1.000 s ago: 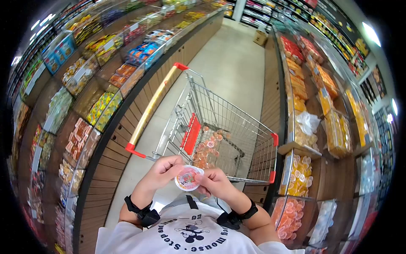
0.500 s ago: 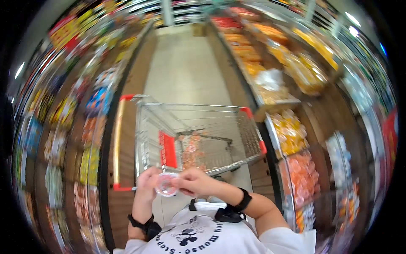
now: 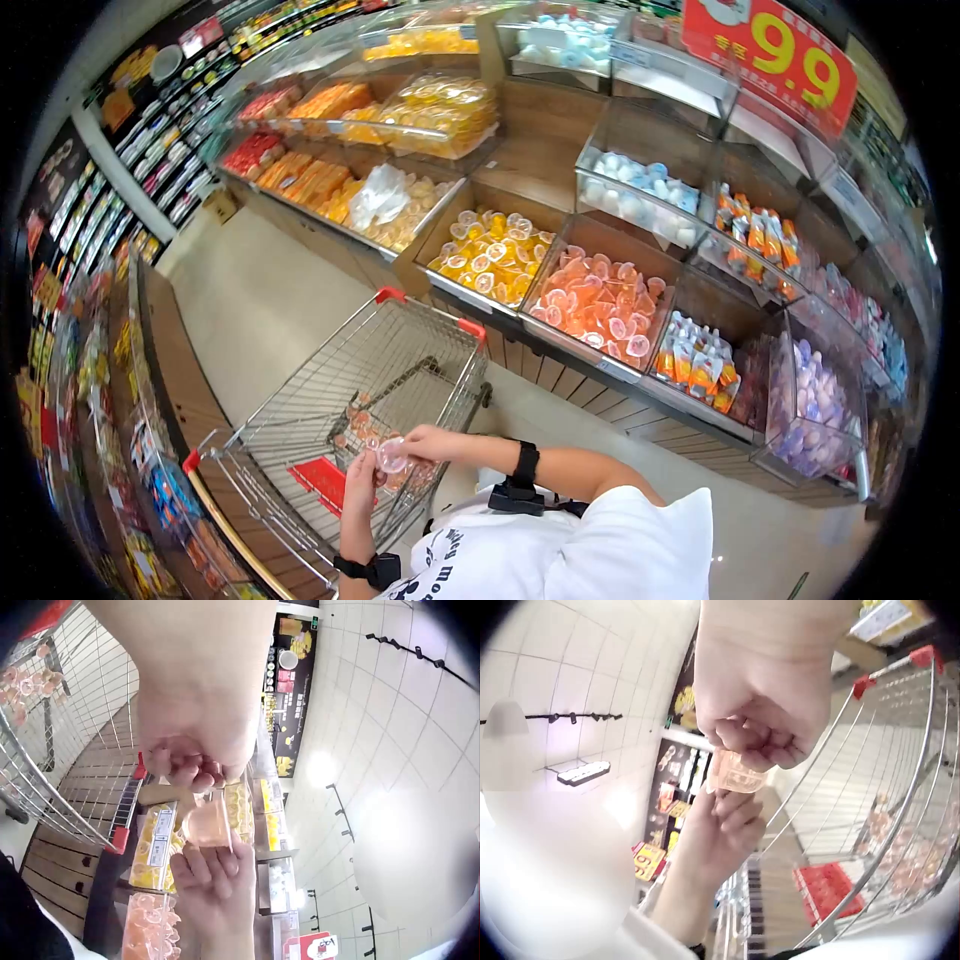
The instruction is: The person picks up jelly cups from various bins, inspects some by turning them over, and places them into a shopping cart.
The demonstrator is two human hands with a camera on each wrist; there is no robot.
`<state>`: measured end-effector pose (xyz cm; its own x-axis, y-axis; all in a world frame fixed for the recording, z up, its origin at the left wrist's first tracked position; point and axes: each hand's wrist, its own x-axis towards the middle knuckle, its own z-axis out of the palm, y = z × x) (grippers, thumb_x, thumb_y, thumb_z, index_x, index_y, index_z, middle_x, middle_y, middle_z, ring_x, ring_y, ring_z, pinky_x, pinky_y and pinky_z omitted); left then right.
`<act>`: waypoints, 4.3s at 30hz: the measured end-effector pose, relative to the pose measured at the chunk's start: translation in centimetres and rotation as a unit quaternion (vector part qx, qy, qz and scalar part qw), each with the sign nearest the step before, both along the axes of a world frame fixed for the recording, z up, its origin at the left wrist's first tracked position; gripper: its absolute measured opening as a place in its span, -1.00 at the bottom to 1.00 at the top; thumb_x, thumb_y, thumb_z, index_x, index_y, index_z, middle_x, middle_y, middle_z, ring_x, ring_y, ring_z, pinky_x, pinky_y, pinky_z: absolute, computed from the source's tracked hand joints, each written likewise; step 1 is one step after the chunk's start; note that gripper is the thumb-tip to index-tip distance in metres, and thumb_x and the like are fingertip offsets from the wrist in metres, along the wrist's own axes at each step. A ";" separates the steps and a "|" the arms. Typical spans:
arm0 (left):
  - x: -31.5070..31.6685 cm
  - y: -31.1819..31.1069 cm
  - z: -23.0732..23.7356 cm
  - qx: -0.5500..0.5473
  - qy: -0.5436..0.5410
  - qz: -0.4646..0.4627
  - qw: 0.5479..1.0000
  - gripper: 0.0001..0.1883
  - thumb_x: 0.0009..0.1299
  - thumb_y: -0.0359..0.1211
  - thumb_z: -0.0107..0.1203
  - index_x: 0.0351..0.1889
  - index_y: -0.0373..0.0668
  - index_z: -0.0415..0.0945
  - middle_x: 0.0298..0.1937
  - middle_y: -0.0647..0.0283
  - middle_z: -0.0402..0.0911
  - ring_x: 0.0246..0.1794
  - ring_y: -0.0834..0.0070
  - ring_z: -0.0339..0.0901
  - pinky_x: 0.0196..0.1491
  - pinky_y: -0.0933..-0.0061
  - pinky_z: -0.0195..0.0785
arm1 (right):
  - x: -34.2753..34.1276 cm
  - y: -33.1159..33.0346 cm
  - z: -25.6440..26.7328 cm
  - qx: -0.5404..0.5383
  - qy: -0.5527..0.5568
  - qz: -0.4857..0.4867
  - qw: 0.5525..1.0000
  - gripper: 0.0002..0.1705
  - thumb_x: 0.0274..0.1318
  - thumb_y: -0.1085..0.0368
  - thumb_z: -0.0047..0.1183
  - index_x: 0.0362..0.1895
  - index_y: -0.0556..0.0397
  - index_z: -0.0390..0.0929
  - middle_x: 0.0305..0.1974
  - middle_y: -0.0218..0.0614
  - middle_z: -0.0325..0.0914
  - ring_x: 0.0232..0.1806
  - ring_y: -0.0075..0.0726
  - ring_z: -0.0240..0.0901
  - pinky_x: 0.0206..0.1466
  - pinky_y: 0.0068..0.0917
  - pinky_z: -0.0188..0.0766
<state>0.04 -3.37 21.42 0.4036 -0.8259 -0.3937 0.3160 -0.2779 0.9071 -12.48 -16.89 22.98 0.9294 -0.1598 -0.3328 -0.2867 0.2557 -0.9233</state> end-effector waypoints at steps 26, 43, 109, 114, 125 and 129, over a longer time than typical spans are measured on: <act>5.8 9.1 -17.8 0.214 -0.370 0.010 0.904 -0.82 0.11 -0.34 -0.20 -0.60 -0.27 0.27 -0.72 0.18 0.34 -0.70 0.43 0.32 -0.62 0.51 0.20 | -0.4 -15.4 -11.6 -0.369 0.160 -0.364 0.840 -0.79 -0.17 0.21 -0.26 -0.53 0.10 0.28 -0.57 -0.07 0.33 -0.51 0.01 0.27 -0.47 -0.29 0.20; 3.8 6.9 -14.3 0.461 -0.376 0.166 0.787 -0.88 -0.07 -0.44 -0.09 -0.52 -0.16 0.30 -0.54 0.22 0.34 -0.49 0.34 0.31 -0.44 0.38 0.17 | 23.2 -8.9 -31.7 -0.452 0.165 0.466 0.742 -0.73 -0.16 0.19 -0.30 -0.47 0.07 0.39 -0.46 -0.09 0.37 -0.40 -0.09 0.30 -0.36 -0.28 0.23; -2.3 15.7 14.2 -0.228 -0.068 0.166 0.957 -0.74 0.17 -0.28 -0.20 -0.71 -0.16 0.13 -0.73 0.50 0.09 -0.74 0.81 0.02 -0.70 0.77 -0.14 | 4.5 13.0 12.4 0.155 -0.084 0.204 0.963 -0.76 -0.09 0.28 -0.17 -0.71 0.03 0.15 -0.79 -0.53 0.10 -0.80 -0.73 -0.08 -0.75 -0.76 -0.10; -4.3 14.7 14.4 -0.240 -0.067 0.177 0.952 -0.75 0.16 -0.28 -0.20 -0.70 -0.15 0.12 -0.73 0.50 0.10 -0.75 0.81 0.02 -0.71 0.77 -0.15 | 3.2 11.8 12.4 0.130 -0.111 0.208 0.963 -0.74 -0.10 0.27 -0.17 -0.72 0.02 0.13 -0.76 -0.55 0.11 -0.79 -0.76 -0.06 -0.76 -0.80 -0.13; -4.7 5.5 12.1 -0.149 -0.064 0.176 0.971 -0.77 0.19 -0.31 -0.23 -0.68 -0.17 0.15 -0.73 0.47 0.14 -0.73 0.78 0.06 -0.67 0.78 -0.08 | 1.5 3.7 11.6 0.088 -0.103 0.146 0.980 -0.73 -0.08 0.25 -0.19 -0.71 0.00 0.10 -0.74 -0.57 0.09 -0.73 -0.77 -0.04 -0.71 -0.78 -0.10; -4.9 -0.6 5.5 -0.093 0.064 0.120 0.986 -0.68 0.24 -0.17 -0.40 -0.50 -0.21 0.25 -0.67 0.41 0.26 -0.67 0.72 0.18 -0.62 0.77 0.02 | -1.7 -3.3 6.4 -0.072 -0.037 0.011 0.997 -0.75 -0.10 0.23 -0.18 -0.71 0.03 0.21 -0.75 -0.56 0.14 -0.70 -0.75 0.03 -0.68 -0.77 -0.04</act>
<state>-4.88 -3.99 26.96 0.5534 -0.7749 -0.3053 0.4683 -0.0136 0.8834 -14.19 -20.19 29.36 0.9545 -0.1802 -0.2375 -0.2198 0.1130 -0.9690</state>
